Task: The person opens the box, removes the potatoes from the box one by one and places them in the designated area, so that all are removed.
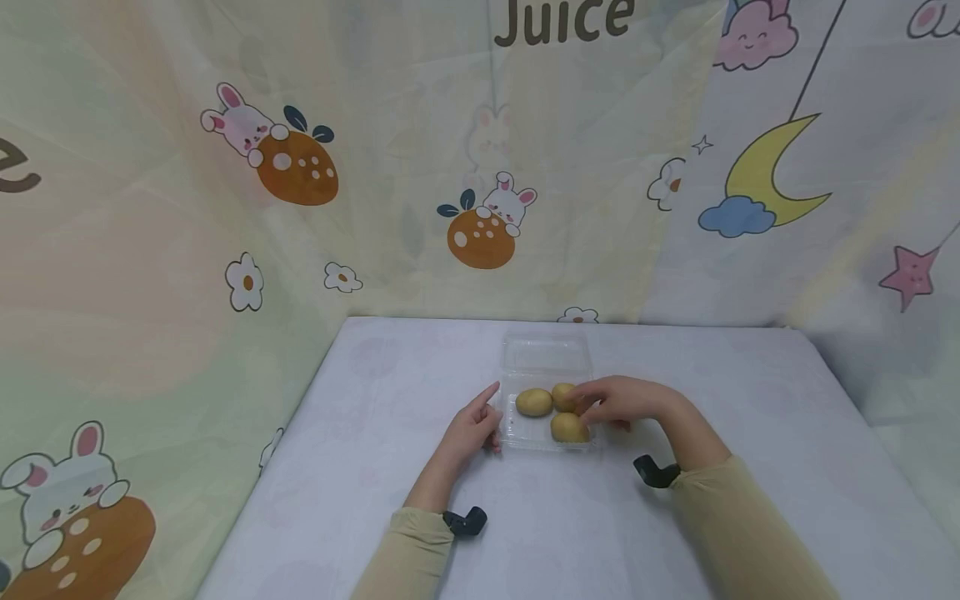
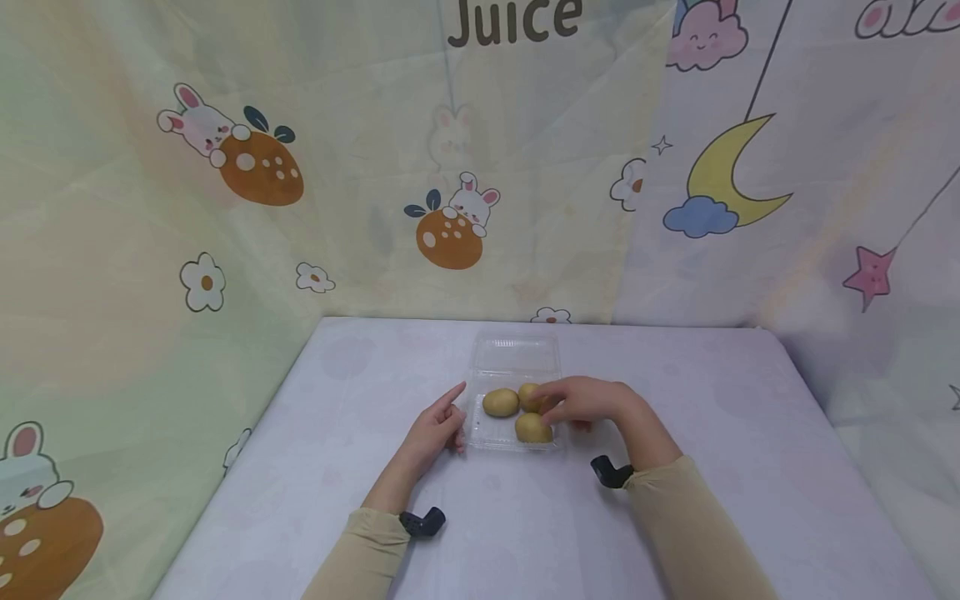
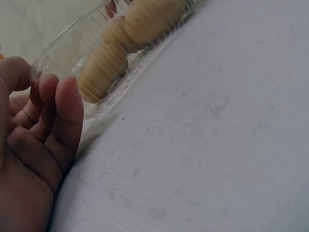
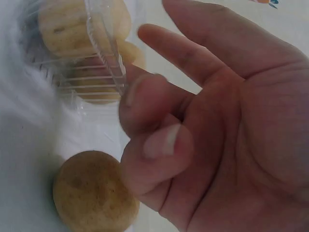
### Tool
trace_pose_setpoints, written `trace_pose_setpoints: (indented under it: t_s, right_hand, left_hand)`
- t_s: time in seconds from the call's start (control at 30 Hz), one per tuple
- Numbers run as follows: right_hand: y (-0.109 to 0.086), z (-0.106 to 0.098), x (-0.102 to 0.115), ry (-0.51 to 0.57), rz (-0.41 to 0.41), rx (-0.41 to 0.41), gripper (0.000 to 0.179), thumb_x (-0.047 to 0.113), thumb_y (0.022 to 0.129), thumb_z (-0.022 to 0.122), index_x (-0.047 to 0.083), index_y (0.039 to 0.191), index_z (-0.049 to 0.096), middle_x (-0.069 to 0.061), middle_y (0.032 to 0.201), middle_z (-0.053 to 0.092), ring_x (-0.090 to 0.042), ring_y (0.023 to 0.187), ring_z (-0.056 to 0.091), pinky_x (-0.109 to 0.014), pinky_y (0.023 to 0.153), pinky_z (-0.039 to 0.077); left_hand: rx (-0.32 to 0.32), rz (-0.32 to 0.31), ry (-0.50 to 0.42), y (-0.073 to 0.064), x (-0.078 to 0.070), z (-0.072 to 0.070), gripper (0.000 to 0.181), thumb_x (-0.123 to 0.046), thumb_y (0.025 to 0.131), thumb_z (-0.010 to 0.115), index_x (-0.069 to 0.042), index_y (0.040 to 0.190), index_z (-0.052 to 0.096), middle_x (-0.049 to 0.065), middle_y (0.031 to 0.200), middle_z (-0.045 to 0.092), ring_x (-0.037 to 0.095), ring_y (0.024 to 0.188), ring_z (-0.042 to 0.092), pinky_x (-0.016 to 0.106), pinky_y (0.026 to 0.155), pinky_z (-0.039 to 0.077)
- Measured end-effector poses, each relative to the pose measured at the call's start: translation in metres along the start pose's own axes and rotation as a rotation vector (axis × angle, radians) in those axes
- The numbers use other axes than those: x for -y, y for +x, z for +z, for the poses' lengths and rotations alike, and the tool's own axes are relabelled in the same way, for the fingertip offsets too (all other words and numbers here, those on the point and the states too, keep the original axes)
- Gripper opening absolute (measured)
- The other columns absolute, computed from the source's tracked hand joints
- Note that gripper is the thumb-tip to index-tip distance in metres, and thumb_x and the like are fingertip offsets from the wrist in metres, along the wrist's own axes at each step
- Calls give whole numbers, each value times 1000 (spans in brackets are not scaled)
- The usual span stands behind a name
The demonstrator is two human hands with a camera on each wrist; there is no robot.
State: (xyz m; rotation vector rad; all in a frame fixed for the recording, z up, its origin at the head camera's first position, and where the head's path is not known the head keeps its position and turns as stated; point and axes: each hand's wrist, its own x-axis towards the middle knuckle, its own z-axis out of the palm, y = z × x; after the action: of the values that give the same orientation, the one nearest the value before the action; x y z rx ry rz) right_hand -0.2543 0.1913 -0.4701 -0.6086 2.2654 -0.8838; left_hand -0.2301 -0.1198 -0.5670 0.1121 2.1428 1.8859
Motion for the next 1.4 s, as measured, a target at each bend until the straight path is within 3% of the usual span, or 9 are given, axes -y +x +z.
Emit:
trace_pose_setpoints:
  t_s: [0.47, 0.7, 0.93, 1.17, 1.4]
  right_hand:
    - [11, 4, 13, -85, 81, 87, 48, 32, 90, 71, 30, 137, 58, 2, 112, 63, -16, 48, 44, -26, 44, 40]
    - [13, 9, 16, -89, 153, 107, 49, 26, 89, 70, 41, 133, 59, 3, 119, 56, -16, 49, 45, -26, 44, 37]
    - [16, 11, 7, -94, 158, 125, 53, 15, 89, 65, 50, 127, 58, 4, 119, 55, -16, 51, 47, -26, 46, 39]
    - [16, 13, 3, -107, 137, 127, 50, 22, 90, 69, 51, 128, 56, 3, 113, 56, -16, 52, 50, -27, 47, 41]
    - [16, 13, 0, -77, 114, 95, 48, 26, 88, 73, 50, 126, 57, 4, 118, 54, -17, 53, 53, -28, 47, 44]
  left_hand:
    - [0, -2, -1, 0, 0, 0, 58, -26, 96, 60, -37, 149, 41, 2, 79, 58, 17, 63, 62, 35, 64, 60]
    - [4, 4, -9, -1, 1, -1, 58, -26, 96, 60, -37, 149, 41, 2, 79, 58, 17, 63, 62, 35, 64, 60]
    - [12, 17, -4, 0, 1, -1, 58, -25, 96, 61, -37, 149, 41, 3, 79, 57, 17, 63, 62, 34, 64, 60]
    - [18, 24, -20, -1, 0, -1, 58, -24, 97, 60, -34, 150, 40, 3, 78, 56, 17, 62, 61, 35, 63, 60]
    - [13, 13, -17, 0, 0, 0, 57, -25, 97, 60, -37, 149, 41, 3, 79, 57, 17, 63, 61, 35, 64, 60]
